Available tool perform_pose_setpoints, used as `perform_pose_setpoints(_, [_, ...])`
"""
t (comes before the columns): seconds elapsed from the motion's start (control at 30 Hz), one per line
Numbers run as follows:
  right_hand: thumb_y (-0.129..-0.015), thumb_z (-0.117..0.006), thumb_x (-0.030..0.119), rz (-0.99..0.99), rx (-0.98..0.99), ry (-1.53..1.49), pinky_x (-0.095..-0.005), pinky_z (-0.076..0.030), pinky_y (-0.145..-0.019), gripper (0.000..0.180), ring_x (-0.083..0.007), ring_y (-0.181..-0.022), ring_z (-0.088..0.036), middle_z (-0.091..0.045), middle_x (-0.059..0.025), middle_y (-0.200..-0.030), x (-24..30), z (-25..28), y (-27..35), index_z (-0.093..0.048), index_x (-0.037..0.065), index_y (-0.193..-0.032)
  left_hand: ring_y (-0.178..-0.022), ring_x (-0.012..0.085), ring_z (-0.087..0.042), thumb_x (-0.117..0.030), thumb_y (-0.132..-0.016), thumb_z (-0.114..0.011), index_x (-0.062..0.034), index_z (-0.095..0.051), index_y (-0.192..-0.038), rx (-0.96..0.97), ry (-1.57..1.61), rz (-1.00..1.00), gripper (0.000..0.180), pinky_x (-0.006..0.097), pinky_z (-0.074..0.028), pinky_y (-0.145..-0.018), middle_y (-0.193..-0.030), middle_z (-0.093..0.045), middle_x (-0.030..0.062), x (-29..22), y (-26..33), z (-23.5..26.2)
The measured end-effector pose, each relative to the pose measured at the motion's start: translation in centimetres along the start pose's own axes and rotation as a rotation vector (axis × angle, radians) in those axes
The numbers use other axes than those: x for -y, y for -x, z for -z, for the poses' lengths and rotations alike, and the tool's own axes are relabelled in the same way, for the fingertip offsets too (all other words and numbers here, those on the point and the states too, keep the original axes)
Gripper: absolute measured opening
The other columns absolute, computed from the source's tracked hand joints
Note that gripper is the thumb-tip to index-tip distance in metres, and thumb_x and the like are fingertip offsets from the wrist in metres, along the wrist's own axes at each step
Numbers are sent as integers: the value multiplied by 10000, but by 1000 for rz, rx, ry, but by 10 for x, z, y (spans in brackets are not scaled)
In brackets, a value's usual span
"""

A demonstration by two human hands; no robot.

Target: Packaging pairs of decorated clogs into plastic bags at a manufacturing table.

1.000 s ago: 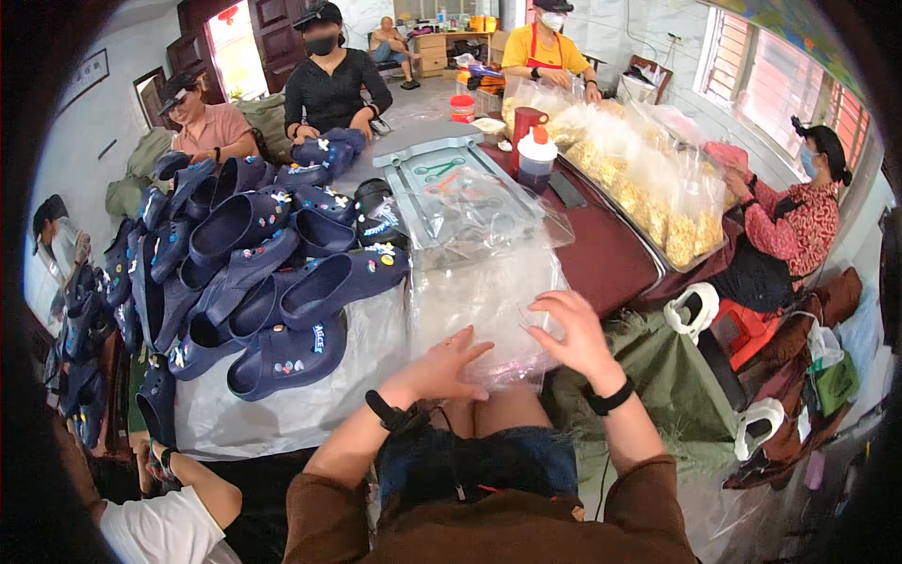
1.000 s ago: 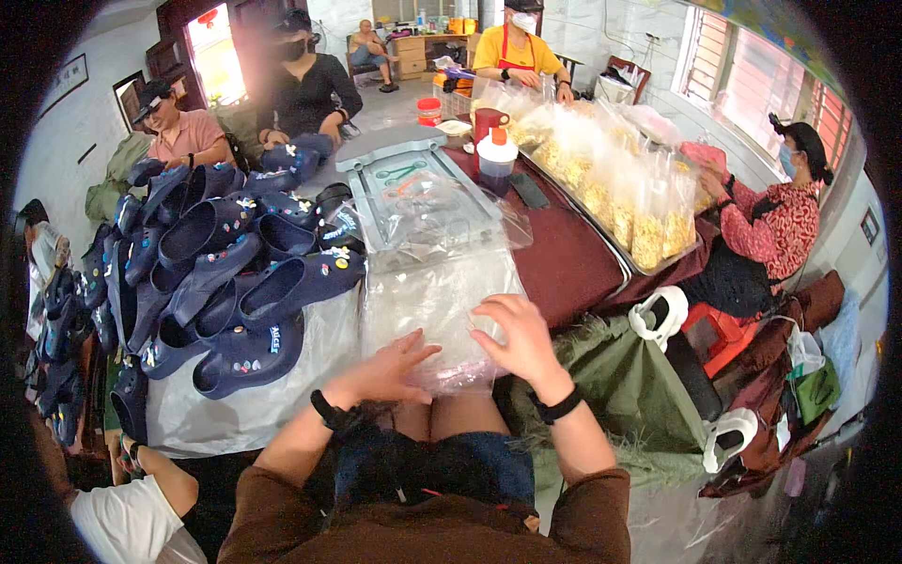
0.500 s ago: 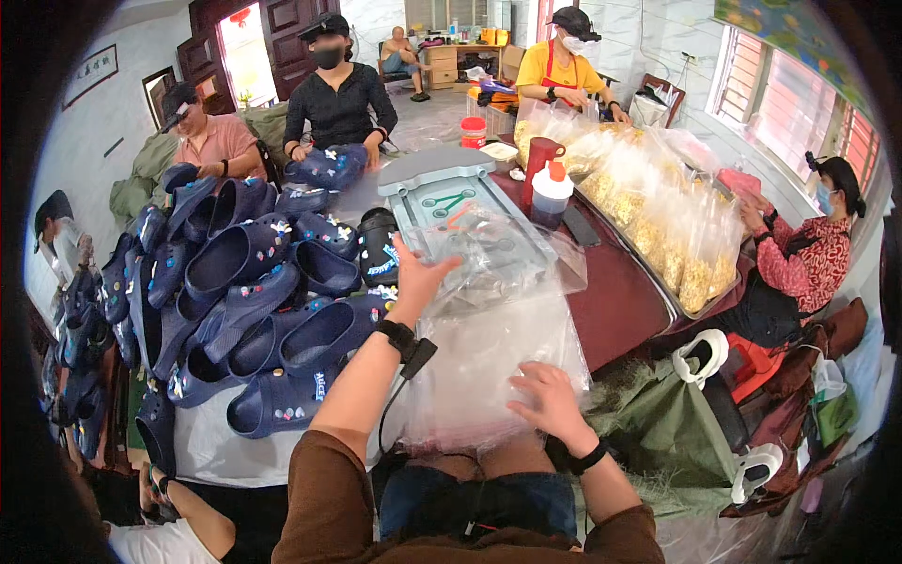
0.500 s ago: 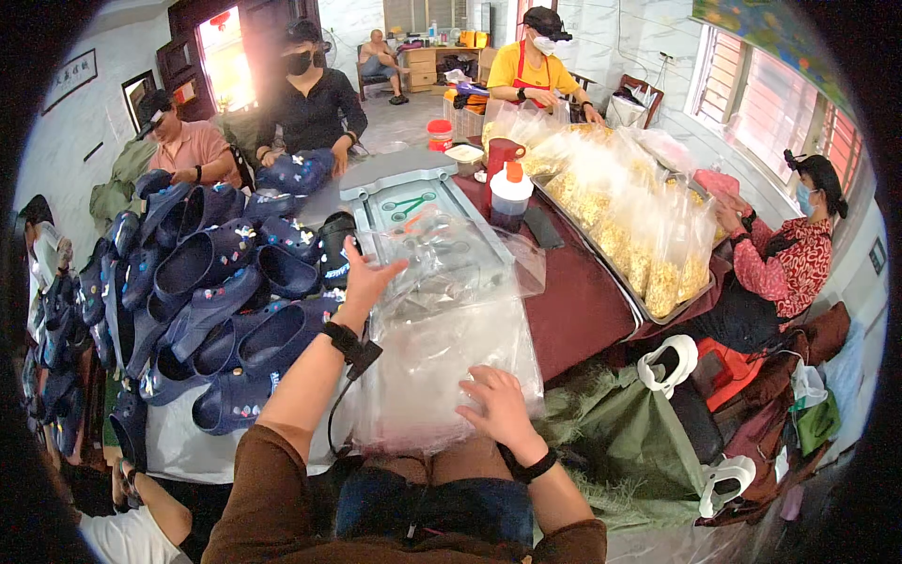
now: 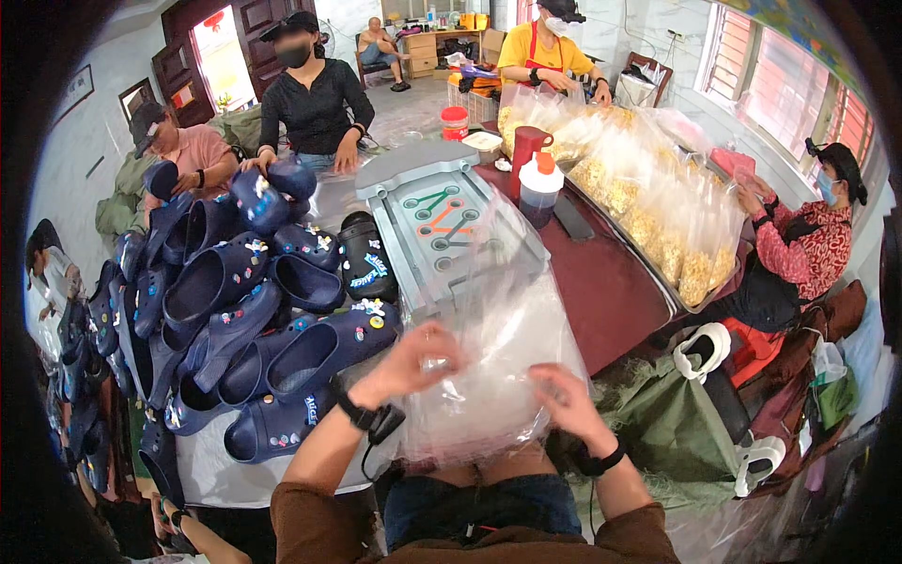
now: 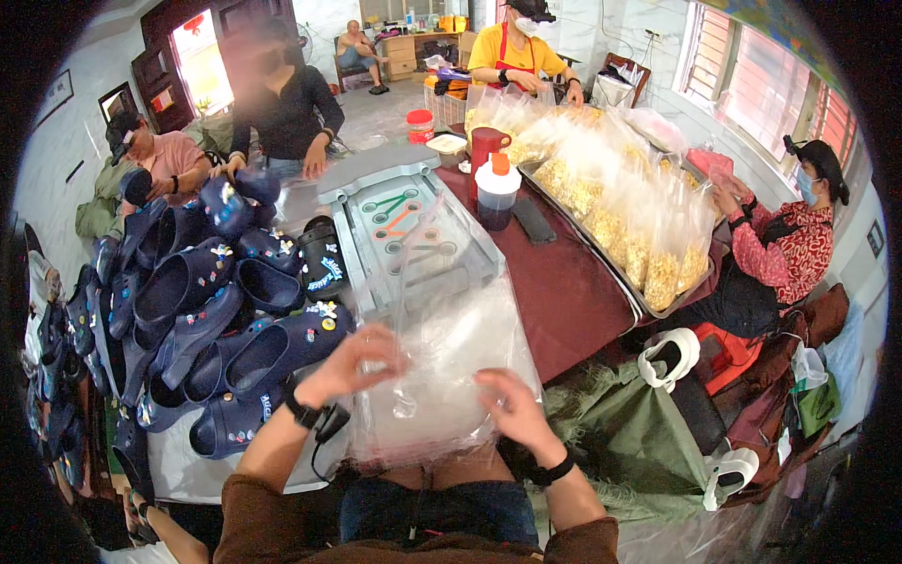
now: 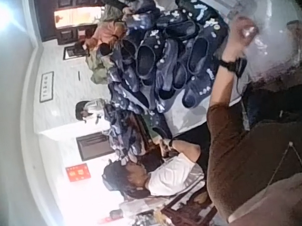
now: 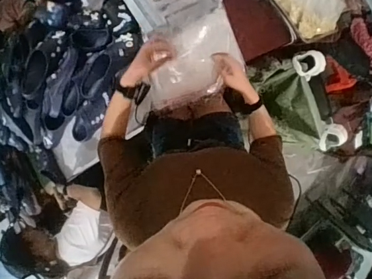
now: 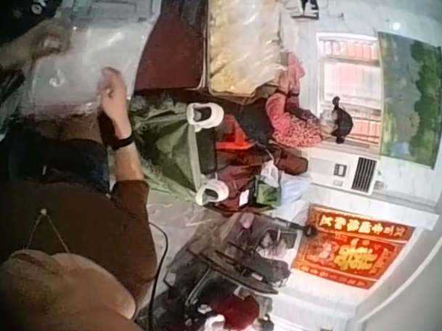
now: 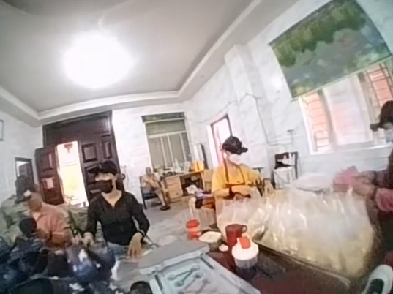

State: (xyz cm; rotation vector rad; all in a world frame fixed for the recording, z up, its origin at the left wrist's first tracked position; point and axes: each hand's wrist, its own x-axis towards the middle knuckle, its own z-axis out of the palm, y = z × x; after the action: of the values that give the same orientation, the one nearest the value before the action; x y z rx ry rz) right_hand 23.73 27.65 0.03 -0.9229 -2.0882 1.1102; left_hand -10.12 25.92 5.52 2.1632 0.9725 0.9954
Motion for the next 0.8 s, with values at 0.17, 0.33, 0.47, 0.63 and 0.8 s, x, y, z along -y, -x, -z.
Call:
perform_pose_setpoints(0.17, [-857,-725,100,95,-688,-438,-399,-432,-1051,397,-296,-1272,-546,-591,-131,-1358,29,12,-25,-645,28,-1239,-1202,316,-565,-143,-792,-752,-177,-759,-1038,331,-408,-43,248,464,-403,-1079,-1214,-696,28,-14,61,-37])
perform_pose_setpoints(0.33, [-811,-759,148,474,-469,247,-451,-380,-1111,569,-362,-1315,-510,-539,-148,-1433,94,29,-41,-580,59,-1344,-1206,333,-566,-286,-789,-765,-198,-693,-1216,351,-494,141,442,471,-427,-1042,-1257,-652,70,-52,61,-61])
perform_pose_setpoints(0.47, [-807,-757,244,603,52,359,-514,-349,-1147,644,-399,-1373,-460,-486,-140,-1515,104,-2,-69,-554,114,-1403,-1204,329,-561,-435,-745,-804,-194,-622,-1355,452,-547,232,681,468,-450,-961,-1325,-595,107,-60,36,-70])
perform_pose_setpoints(0.63, [-848,-684,458,670,197,417,-539,-313,-1173,583,-386,-1344,-487,-577,-140,-1408,79,-38,-80,-634,135,-1331,-1277,337,-518,-511,-756,-789,-205,-509,-1480,441,-569,48,834,470,-450,-958,-1436,-524,95,-35,54,-101])
perform_pose_setpoints(0.8, [-830,-672,611,175,-18,853,-553,-408,-1012,556,-376,-1174,-560,-656,-169,-1014,53,10,-57,-766,97,-1019,-1367,345,-457,-495,-767,-784,-206,-488,-1497,460,-642,104,839,484,-447,-1001,-1563,-425,71,-51,60,-90])
